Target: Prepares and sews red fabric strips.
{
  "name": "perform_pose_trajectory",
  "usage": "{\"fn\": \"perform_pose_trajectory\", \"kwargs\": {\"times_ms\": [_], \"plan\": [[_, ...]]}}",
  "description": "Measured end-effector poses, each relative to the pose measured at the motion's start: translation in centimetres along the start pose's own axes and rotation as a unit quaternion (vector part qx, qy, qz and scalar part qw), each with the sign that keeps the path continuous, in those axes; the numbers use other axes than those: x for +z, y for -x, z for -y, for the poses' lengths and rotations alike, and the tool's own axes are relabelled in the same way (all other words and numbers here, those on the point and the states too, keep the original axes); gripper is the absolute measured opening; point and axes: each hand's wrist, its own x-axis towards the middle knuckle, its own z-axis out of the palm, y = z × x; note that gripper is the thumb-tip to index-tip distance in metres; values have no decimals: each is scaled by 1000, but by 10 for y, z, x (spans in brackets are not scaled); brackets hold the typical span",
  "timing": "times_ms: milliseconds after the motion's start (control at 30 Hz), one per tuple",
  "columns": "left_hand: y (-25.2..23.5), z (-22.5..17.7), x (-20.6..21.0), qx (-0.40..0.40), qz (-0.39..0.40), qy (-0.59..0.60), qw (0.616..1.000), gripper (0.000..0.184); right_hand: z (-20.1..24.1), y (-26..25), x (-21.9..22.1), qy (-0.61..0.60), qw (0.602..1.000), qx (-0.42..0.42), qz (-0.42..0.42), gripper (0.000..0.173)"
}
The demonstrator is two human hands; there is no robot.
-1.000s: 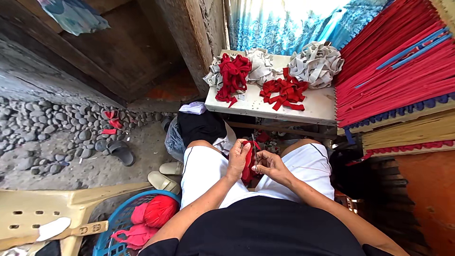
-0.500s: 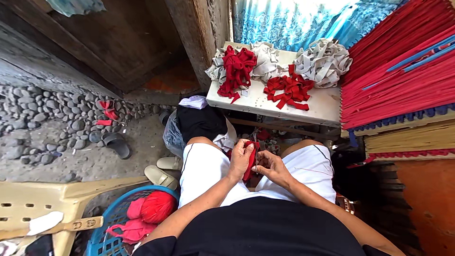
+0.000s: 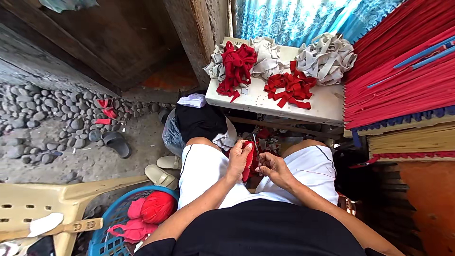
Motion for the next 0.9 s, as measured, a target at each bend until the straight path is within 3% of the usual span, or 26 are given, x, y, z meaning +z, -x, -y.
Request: {"fn": "perform_pose_trajectory", "kwargs": {"times_ms": [100,200,300,433,633,767,900], "plan": [[-3,-5,-3,-22,5,64,998,10,21,-1,-18,68,997,-27,-31,28],[-5,-7,-6,-11,15,96,995,13,46,-13,-61,129,983,-15,-127,30],[-7,-5,-6,17,34,104,994,13,52,-34,-124,199,954,52,-217,45],[-8,-3,-5,58,46,75,994,12,28,-62,-207,313,887,167,-295,51],[-9,5,-13,119,50,-19,992,12,-8,-97,-275,442,812,241,-297,34],[-8,7,-13,126,53,-62,989,12,-10,-111,-292,455,784,306,-291,40],[-9,11,-16,129,48,-86,987,11,-14,-125,-303,501,750,345,-262,31]]}}
